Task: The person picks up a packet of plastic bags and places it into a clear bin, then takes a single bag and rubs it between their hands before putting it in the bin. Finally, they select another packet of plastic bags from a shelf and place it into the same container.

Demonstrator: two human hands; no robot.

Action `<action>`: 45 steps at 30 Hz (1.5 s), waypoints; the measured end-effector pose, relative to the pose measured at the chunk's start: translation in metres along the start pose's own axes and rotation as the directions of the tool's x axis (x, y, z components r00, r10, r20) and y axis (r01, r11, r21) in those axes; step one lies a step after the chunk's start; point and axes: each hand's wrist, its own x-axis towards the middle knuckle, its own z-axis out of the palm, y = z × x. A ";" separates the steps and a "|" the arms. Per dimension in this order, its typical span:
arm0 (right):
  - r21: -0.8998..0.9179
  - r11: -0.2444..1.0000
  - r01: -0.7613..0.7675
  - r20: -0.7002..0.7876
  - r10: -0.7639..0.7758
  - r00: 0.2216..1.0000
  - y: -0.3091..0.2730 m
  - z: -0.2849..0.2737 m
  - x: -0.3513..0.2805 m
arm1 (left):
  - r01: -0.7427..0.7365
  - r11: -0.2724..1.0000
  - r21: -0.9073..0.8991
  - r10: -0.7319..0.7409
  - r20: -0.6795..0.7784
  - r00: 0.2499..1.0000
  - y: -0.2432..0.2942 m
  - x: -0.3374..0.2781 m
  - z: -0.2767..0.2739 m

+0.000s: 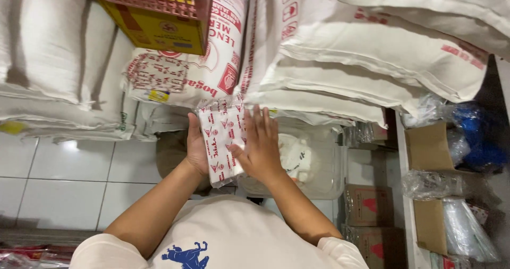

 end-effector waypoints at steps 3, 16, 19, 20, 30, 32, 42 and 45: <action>0.056 0.968 0.244 0.006 -0.245 0.969 0.017 -0.013 -0.039 | 0.054 0.997 -0.062 -0.057 -0.045 0.997 -0.053 0.026 -0.003; 0.311 0.950 -0.025 -0.107 0.061 0.992 0.232 -0.079 -0.147 | 0.142 0.990 0.012 -0.140 -0.126 0.982 -0.259 0.128 0.005; 0.413 0.909 -0.058 -0.072 0.096 0.993 0.251 -0.088 -0.180 | 0.190 0.980 0.058 -0.170 -0.259 0.951 -0.310 0.153 0.010; 0.397 0.915 -0.076 -0.068 0.112 0.991 0.260 -0.088 -0.185 | 0.226 0.973 0.052 -0.202 -0.288 0.936 -0.328 0.159 0.012; 0.635 -0.764 0.108 0.052 0.183 0.982 0.327 -0.126 -0.278 | -0.641 -0.485 0.595 -0.520 0.392 0.758 -0.449 0.126 0.087; 0.702 -0.658 0.272 -0.015 0.368 0.930 0.299 -0.124 -0.289 | -0.681 -0.510 0.526 -0.550 0.409 0.728 -0.455 0.123 0.096; 0.548 -0.765 0.338 0.061 0.440 0.896 0.257 -0.118 -0.278 | -0.186 -0.919 0.347 -0.208 -0.025 0.978 -0.393 0.163 0.110; 0.510 -0.791 0.336 0.097 0.441 0.892 0.259 -0.116 -0.274 | -0.162 -0.872 0.462 -0.073 0.204 0.976 -0.369 0.165 0.114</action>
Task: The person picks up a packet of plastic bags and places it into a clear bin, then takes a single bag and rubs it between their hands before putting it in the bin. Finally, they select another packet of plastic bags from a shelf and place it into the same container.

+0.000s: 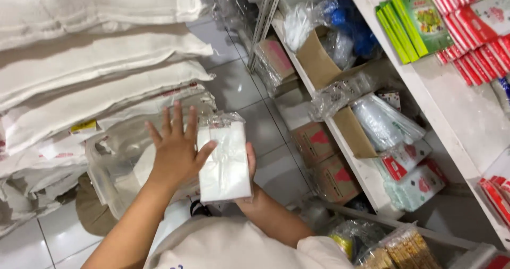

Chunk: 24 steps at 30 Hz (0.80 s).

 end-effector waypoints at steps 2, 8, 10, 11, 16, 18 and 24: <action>-0.076 0.997 0.020 -0.004 -0.021 1.000 -0.008 0.011 0.010 | -0.126 0.992 -0.017 0.124 -0.074 0.989 0.005 -0.003 -0.005; -0.245 0.969 -0.009 0.182 0.055 0.982 -0.031 0.053 0.005 | -0.457 0.878 -0.141 0.444 -0.116 0.889 0.079 -0.010 0.027; -0.149 0.988 -0.049 0.293 0.091 0.952 -0.047 0.048 -0.003 | -0.461 0.881 -0.111 0.451 -0.100 0.887 0.094 -0.004 0.038; -0.025 0.997 -0.067 0.378 0.071 0.923 -0.055 0.041 0.006 | -0.436 0.894 -0.106 0.430 -0.071 0.900 0.093 0.008 0.042; -0.088 0.990 0.108 -0.113 -0.118 0.987 -0.140 0.003 0.003 | -0.211 0.976 0.045 0.208 0.068 0.976 0.104 0.063 0.063; -0.162 0.976 0.144 -0.129 -0.165 0.978 -0.186 -0.003 0.010 | -0.213 0.977 -0.010 0.213 0.026 0.977 0.120 0.085 0.070; -0.187 0.948 0.259 0.024 -0.259 0.966 -0.307 -0.026 0.019 | -0.620 0.726 -0.295 0.622 -0.100 0.776 0.206 0.138 0.111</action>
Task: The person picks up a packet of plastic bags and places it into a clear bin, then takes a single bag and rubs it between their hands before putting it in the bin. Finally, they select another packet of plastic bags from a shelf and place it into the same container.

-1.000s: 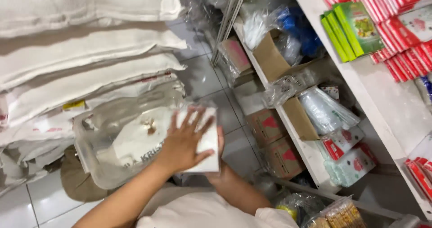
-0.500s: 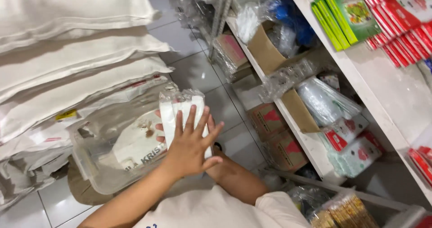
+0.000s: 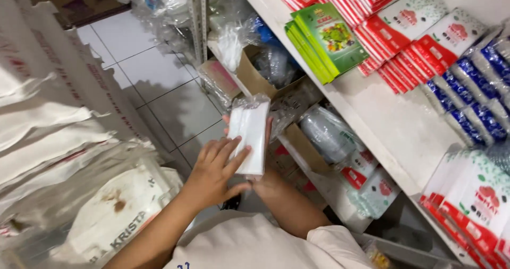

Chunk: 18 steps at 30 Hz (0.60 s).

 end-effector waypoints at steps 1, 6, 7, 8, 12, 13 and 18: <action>-0.086 0.995 0.057 -0.111 -0.066 0.992 -0.010 -0.011 0.008 | 0.018 1.000 0.009 -0.017 -0.028 0.999 -0.002 0.012 0.007; -0.160 0.983 0.092 -0.253 -0.131 0.959 -0.059 -0.035 0.036 | 0.067 0.995 -0.071 -0.080 -0.203 0.976 -0.017 0.051 0.017; -0.156 0.985 0.073 -0.257 -0.112 0.960 -0.066 -0.031 0.038 | 0.115 0.990 -0.088 -0.132 -0.233 0.963 -0.019 0.054 0.015; -0.151 0.987 0.054 -0.261 -0.093 0.961 -0.072 -0.024 0.038 | 0.162 0.981 -0.106 -0.185 -0.262 0.947 -0.020 0.058 0.012; -0.359 0.931 0.068 -0.333 -0.196 0.922 -0.086 0.002 0.064 | 0.346 0.932 -0.108 -0.362 -0.269 0.893 -0.044 0.084 -0.003; -0.419 0.903 0.090 -0.274 -0.220 0.936 -0.089 0.002 0.066 | 0.437 0.882 -0.174 -0.467 -0.206 0.860 -0.048 0.089 -0.004; -0.592 0.788 0.167 -0.106 -0.281 0.954 -0.113 -0.001 0.108 | 0.316 0.861 -0.398 -0.443 -0.285 0.850 -0.087 0.126 -0.017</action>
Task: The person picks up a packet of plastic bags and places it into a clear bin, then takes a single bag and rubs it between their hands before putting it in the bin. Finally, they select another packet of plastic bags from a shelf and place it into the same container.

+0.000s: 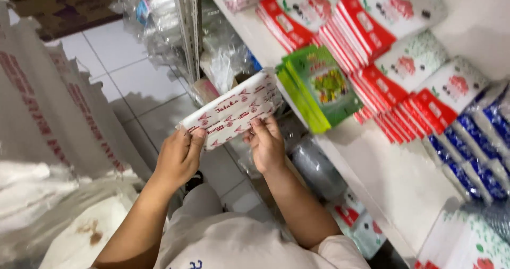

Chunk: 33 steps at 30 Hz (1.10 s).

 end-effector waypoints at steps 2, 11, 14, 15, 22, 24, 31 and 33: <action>0.020 0.999 0.026 -0.022 -0.025 0.999 -0.010 0.006 0.030 | 0.082 0.996 -0.040 -0.080 0.048 0.996 -0.015 0.029 0.000; 0.080 0.896 0.438 -0.086 -0.431 0.898 -0.036 0.071 0.186 | -0.078 0.982 0.170 0.087 -0.048 0.995 -0.077 0.220 0.015; 0.058 0.852 0.521 -0.244 -0.494 0.835 -0.042 0.073 0.242 | -0.126 0.963 0.237 0.132 -0.013 0.991 -0.086 0.288 0.026; 0.055 0.836 0.546 -0.300 -0.508 0.807 -0.046 0.068 0.264 | -0.118 0.961 0.252 0.121 0.007 0.993 -0.087 0.313 0.032; -0.396 0.763 0.512 -0.468 -0.647 0.602 -0.058 0.024 0.368 | -0.108 0.952 0.285 0.115 -0.007 0.993 -0.106 0.403 0.078; -0.555 0.743 0.374 -0.443 -0.644 0.623 -0.060 0.029 0.383 | -0.133 0.934 0.330 0.152 -0.031 0.988 -0.113 0.411 0.083; -0.656 0.708 0.262 -0.326 -0.578 0.748 -0.053 0.059 0.376 | -0.107 0.970 0.217 0.110 -0.004 0.994 -0.122 0.407 0.070; -0.619 0.718 0.317 -0.281 -0.580 0.765 -0.050 0.062 0.366 | -0.131 0.977 0.167 0.138 -0.028 0.990 -0.120 0.397 0.063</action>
